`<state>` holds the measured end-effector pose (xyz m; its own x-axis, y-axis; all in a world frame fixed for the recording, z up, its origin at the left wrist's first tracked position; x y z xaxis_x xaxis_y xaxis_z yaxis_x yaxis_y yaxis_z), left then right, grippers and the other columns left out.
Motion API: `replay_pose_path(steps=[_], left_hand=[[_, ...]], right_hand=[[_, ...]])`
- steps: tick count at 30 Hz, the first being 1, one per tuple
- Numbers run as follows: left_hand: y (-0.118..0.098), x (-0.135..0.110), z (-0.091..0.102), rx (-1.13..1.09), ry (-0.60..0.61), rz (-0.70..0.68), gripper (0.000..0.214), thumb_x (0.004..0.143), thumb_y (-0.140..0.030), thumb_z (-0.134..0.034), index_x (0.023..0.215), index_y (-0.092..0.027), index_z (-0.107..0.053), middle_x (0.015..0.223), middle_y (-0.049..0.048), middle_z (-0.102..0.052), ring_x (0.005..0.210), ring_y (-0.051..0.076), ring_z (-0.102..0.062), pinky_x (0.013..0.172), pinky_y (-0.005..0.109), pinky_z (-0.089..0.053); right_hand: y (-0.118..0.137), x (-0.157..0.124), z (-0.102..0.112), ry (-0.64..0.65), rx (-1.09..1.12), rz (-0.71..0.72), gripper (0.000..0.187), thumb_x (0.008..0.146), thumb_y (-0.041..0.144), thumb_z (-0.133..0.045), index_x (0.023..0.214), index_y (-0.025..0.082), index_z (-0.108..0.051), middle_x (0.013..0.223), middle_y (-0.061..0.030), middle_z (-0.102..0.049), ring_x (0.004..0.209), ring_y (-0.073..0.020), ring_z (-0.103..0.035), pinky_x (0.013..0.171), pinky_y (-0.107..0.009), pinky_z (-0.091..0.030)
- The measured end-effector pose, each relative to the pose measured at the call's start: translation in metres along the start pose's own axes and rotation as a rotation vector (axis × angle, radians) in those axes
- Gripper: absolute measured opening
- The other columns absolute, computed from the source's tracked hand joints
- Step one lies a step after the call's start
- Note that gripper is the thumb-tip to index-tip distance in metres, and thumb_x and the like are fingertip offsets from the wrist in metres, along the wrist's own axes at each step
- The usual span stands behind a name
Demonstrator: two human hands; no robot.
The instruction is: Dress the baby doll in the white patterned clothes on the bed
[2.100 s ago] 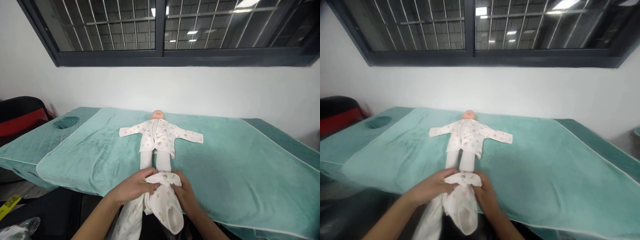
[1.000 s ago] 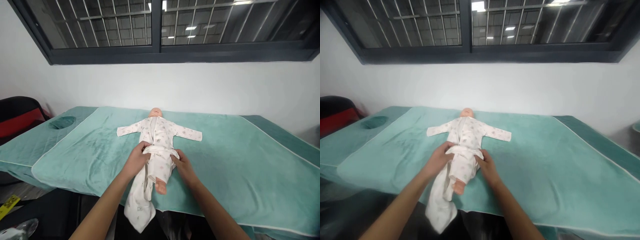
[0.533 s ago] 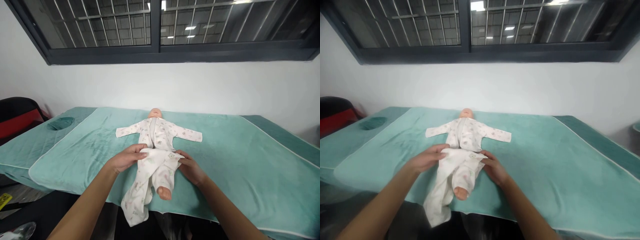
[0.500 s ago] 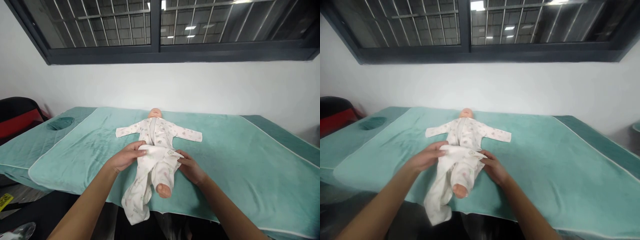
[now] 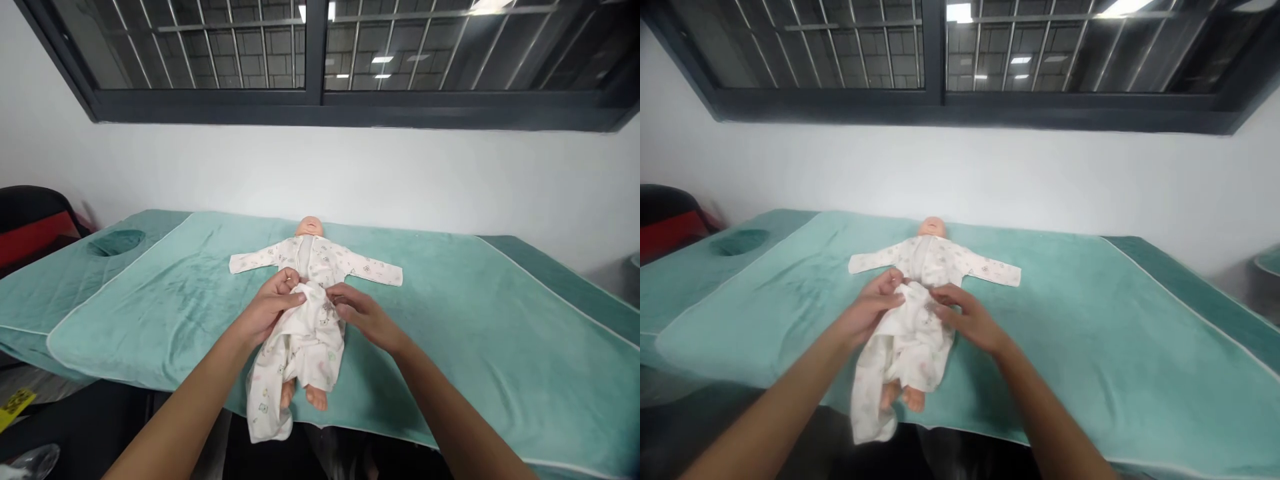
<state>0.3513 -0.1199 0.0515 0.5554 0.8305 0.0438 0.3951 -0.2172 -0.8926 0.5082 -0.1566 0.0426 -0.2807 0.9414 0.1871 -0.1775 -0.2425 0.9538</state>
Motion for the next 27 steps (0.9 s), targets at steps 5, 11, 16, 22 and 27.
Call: replay_pose_path(steps=[5, 11, 16, 22, 27], left_hand=[[-0.016, 0.009, 0.001, 0.085, -0.131, -0.135, 0.033, 0.070, -0.023, -0.077, 0.081, -0.019, -0.046, 0.085, -0.0032, -0.060, 0.068, 0.009, -0.057, 0.063, 0.019, -0.043], [0.005, -0.002, 0.028, 0.322, 0.020, 0.115, 0.030, 0.073, -0.033, -0.075, 0.095, -0.017, -0.061, 0.080, -0.0002, -0.064, 0.074, 0.014, -0.060, 0.071, 0.024, -0.045], [0.009, 0.004, 0.045, 0.191, -0.219, -0.024, 0.021, 0.071, -0.023, -0.067, 0.090, -0.019, -0.059, 0.075, -0.0038, -0.061, 0.066, 0.012, -0.057, 0.063, 0.021, -0.043], [0.017, 0.008, 0.042, 0.141, -0.213, 0.120, 0.026, 0.075, -0.030, -0.068, 0.096, -0.017, -0.063, 0.077, 0.0004, -0.066, 0.066, 0.014, -0.061, 0.062, 0.024, -0.047], [0.023, -0.004, 0.034, 0.236, 0.083, 0.296, 0.038, 0.071, -0.038, -0.078, 0.097, -0.012, -0.067, 0.096, 0.0111, -0.072, 0.085, 0.023, -0.067, 0.075, 0.031, -0.051]], right_hand=[[0.014, 0.028, -0.022, -0.049, 0.035, -0.149, 0.029, 0.074, 0.043, -0.073, 0.088, 0.018, -0.071, 0.086, -0.0023, -0.070, 0.079, -0.0207, -0.061, 0.074, -0.032, -0.046], [-0.003, 0.044, -0.021, -0.109, 0.660, -0.245, 0.037, 0.078, 0.042, -0.067, 0.103, 0.015, -0.068, 0.092, -0.0086, -0.072, 0.083, -0.0239, -0.066, 0.076, -0.034, -0.051], [-0.010, 0.040, -0.038, 0.127, 0.368, -0.295, 0.041, 0.071, 0.046, -0.077, 0.102, 0.019, -0.071, 0.093, -0.0055, -0.073, 0.086, -0.0230, -0.067, 0.078, -0.034, -0.051], [-0.016, 0.042, -0.043, 0.261, 0.263, -0.310, 0.044, 0.071, 0.047, -0.077, 0.104, 0.019, -0.072, 0.100, -0.0068, -0.073, 0.093, -0.0248, -0.067, 0.086, -0.038, -0.051], [-0.030, 0.049, -0.034, -0.008, 0.497, -0.320, 0.050, 0.078, 0.056, -0.068, 0.105, 0.015, -0.069, 0.097, -0.0089, -0.073, 0.083, -0.0216, -0.067, 0.076, -0.032, -0.052]])
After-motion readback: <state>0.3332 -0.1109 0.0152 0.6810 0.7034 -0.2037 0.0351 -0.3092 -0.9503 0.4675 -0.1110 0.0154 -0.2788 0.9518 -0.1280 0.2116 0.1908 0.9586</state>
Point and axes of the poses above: each hand's wrist, its own x-axis towards the middle knuckle, its own z-axis out of the back of the hand, y = z × x, the point moved 6 cm from there along x, towards the middle knuckle
